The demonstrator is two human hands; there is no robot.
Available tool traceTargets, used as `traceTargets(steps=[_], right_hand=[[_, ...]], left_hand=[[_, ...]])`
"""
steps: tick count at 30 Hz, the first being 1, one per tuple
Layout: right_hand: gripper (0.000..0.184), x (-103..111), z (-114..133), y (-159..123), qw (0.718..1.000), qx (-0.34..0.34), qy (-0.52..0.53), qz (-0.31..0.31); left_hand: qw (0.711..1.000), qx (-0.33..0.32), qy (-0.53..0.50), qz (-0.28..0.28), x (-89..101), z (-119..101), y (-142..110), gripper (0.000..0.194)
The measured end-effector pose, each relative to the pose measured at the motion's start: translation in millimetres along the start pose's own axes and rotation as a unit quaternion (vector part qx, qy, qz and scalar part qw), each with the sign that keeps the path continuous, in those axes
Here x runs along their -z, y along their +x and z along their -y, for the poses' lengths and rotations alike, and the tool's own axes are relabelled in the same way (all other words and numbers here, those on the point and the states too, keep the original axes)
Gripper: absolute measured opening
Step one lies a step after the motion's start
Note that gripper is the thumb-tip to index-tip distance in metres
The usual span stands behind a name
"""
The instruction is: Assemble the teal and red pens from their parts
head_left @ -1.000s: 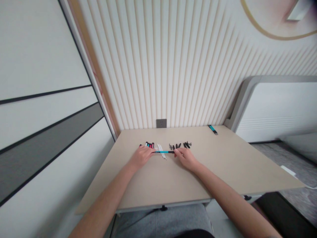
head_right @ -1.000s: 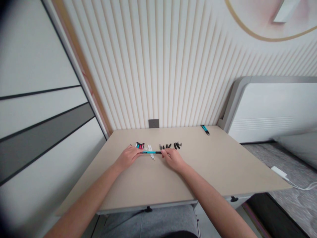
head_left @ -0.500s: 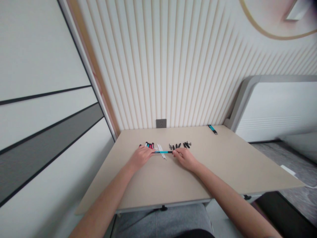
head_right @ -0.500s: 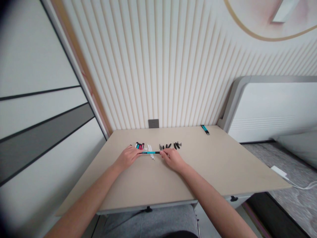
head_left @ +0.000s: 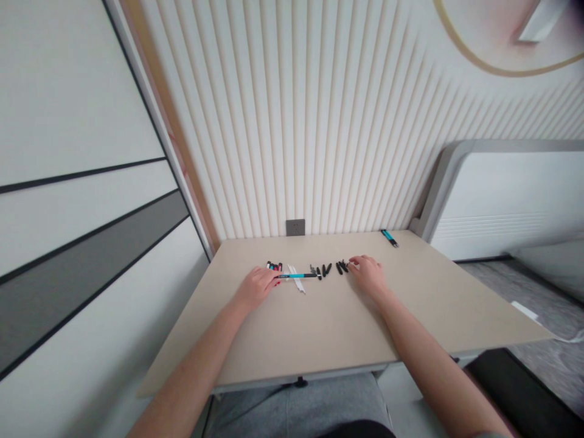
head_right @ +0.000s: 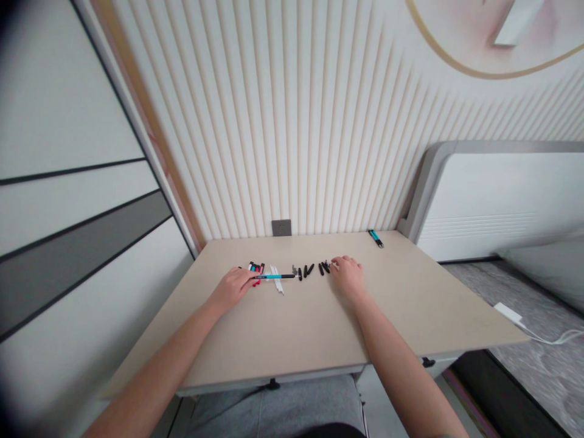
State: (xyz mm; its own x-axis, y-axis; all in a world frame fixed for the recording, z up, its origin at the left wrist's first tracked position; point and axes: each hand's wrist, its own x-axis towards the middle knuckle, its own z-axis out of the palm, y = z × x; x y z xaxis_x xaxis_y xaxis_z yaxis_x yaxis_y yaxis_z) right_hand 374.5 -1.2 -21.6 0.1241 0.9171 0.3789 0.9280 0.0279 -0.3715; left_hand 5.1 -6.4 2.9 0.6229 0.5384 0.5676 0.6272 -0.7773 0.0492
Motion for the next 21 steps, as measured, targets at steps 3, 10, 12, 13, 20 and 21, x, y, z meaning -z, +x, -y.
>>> traceTargets(steps=[3, 10, 12, 13, 20, 21], right_hand=[[0.020, -1.5, 1.7, -0.8, 1.000, -0.005, -0.001, 0.010], [0.016, 0.3, 4.8, -1.9, 0.999, -0.030, -0.015, 0.033], [0.016, 1.1, 5.7, -3.1, 0.999, -0.042, -0.006, 0.031], [0.016, 1.6, 6.4, -3.7, 0.998, -0.049, 0.002, 0.026], [0.030, 0.8, 29.3, -7.0, 0.960, 0.008, 0.278, 0.008], [0.033, -0.1, 35.4, -8.3, 0.943, 0.016, 0.333, 0.026]], left_hand=[[1.000, 0.000, -0.002, -0.003, 1.2, 0.1, 0.0, 0.024], [1.000, -0.006, 0.002, -0.015, 2.7, -0.7, -0.3, 0.023], [1.000, -0.007, 0.004, -0.016, 3.1, -1.1, -0.2, 0.024], [1.000, -0.008, 0.004, -0.016, 3.2, -1.0, -0.2, 0.024], [1.000, -0.008, 0.009, -0.023, 0.8, 3.2, -1.6, 0.024], [1.000, -0.009, 0.010, -0.023, 0.5, 3.6, -1.8, 0.024]])
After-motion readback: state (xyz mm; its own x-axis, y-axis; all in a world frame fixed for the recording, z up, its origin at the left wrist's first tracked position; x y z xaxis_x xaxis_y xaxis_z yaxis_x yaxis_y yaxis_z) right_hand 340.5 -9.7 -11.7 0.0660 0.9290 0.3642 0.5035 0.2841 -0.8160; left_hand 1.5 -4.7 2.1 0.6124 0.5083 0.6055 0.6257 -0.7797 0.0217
